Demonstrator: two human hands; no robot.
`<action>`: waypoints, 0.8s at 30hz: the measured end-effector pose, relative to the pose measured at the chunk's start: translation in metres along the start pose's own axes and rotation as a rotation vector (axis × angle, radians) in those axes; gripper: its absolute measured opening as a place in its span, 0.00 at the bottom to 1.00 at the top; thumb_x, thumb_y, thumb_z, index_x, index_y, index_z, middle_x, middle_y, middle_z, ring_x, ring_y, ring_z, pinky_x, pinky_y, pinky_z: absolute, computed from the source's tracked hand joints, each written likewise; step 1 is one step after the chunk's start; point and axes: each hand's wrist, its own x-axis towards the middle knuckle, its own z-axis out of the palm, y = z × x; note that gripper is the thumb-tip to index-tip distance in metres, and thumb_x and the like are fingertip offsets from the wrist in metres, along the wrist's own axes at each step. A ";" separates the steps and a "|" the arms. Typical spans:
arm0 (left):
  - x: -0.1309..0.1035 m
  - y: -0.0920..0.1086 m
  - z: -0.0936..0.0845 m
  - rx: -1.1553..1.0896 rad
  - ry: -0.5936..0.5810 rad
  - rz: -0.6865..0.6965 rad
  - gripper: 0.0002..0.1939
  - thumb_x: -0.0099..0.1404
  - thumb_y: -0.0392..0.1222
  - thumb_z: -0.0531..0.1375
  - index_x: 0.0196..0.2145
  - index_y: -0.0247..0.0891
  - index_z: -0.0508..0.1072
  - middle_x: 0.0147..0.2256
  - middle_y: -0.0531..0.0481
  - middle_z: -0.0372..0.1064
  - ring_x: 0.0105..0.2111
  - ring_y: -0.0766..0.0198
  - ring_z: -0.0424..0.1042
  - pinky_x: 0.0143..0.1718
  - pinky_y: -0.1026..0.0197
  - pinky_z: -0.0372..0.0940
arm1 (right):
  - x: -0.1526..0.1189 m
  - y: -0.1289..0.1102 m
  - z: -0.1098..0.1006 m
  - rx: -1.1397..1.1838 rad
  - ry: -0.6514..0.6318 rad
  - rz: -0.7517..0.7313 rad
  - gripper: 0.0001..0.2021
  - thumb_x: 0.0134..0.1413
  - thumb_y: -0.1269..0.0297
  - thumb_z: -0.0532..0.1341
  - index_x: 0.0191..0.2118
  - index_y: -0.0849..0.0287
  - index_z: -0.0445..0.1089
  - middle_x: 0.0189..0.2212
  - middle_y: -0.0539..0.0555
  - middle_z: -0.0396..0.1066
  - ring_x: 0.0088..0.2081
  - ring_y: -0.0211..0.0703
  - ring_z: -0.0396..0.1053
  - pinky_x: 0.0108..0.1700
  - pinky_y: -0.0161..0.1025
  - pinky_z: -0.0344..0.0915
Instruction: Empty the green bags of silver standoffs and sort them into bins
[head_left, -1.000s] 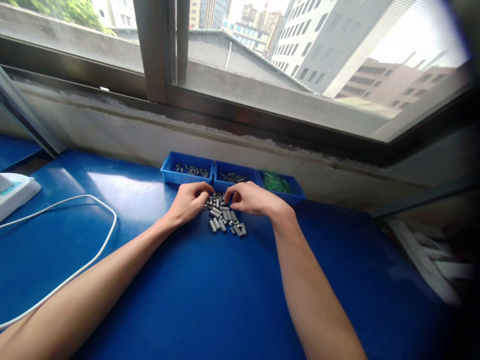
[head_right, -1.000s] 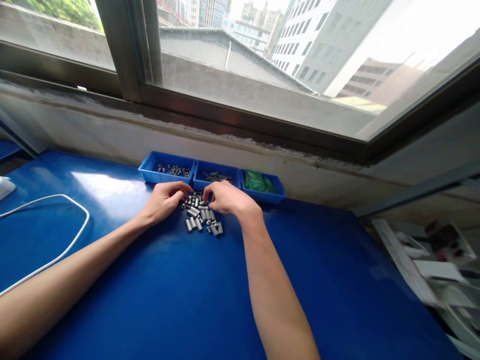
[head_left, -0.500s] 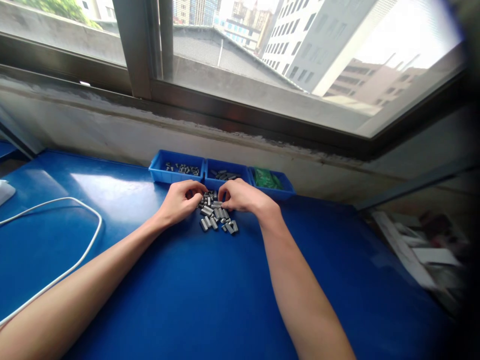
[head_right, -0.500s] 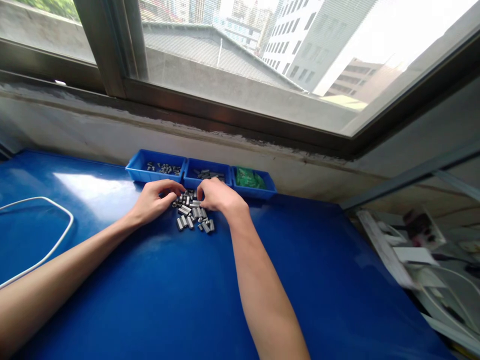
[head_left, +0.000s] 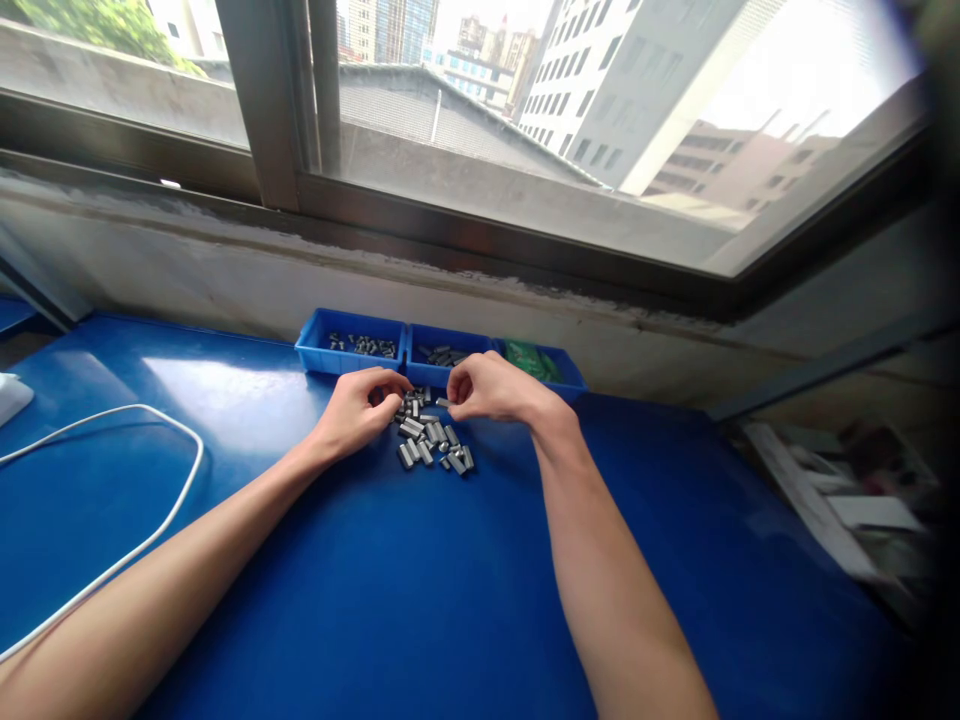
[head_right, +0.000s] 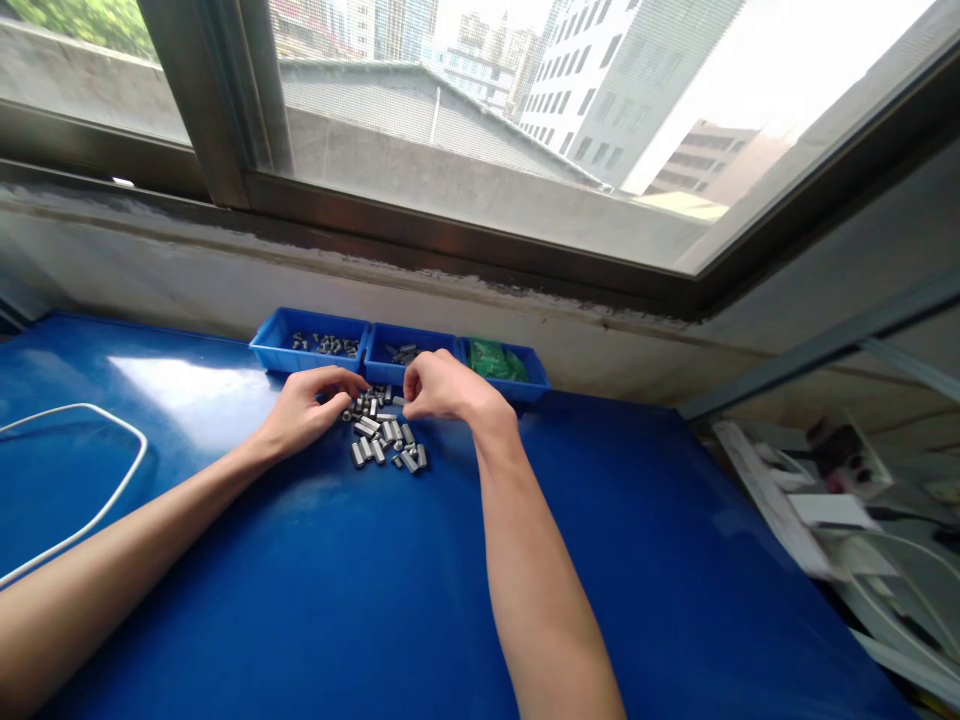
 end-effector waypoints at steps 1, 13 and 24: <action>0.000 0.000 0.000 -0.001 0.000 0.001 0.14 0.58 0.33 0.55 0.36 0.36 0.80 0.32 0.50 0.78 0.32 0.63 0.74 0.34 0.63 0.65 | -0.002 0.001 -0.003 0.040 0.013 -0.024 0.03 0.42 0.69 0.67 0.28 0.58 0.77 0.27 0.52 0.78 0.30 0.40 0.73 0.32 0.32 0.66; 0.000 -0.003 0.000 0.013 0.001 0.017 0.14 0.58 0.33 0.55 0.37 0.36 0.80 0.33 0.50 0.78 0.33 0.63 0.74 0.35 0.63 0.65 | 0.004 0.013 -0.002 0.113 0.502 0.084 0.08 0.53 0.61 0.66 0.34 0.59 0.78 0.30 0.56 0.80 0.34 0.46 0.77 0.36 0.35 0.69; 0.001 -0.005 0.001 0.036 -0.012 0.018 0.14 0.58 0.32 0.55 0.37 0.36 0.80 0.34 0.49 0.78 0.34 0.62 0.74 0.35 0.63 0.65 | 0.006 -0.003 0.007 0.073 0.121 -0.068 0.10 0.53 0.72 0.62 0.40 0.58 0.79 0.25 0.49 0.76 0.27 0.38 0.73 0.32 0.32 0.64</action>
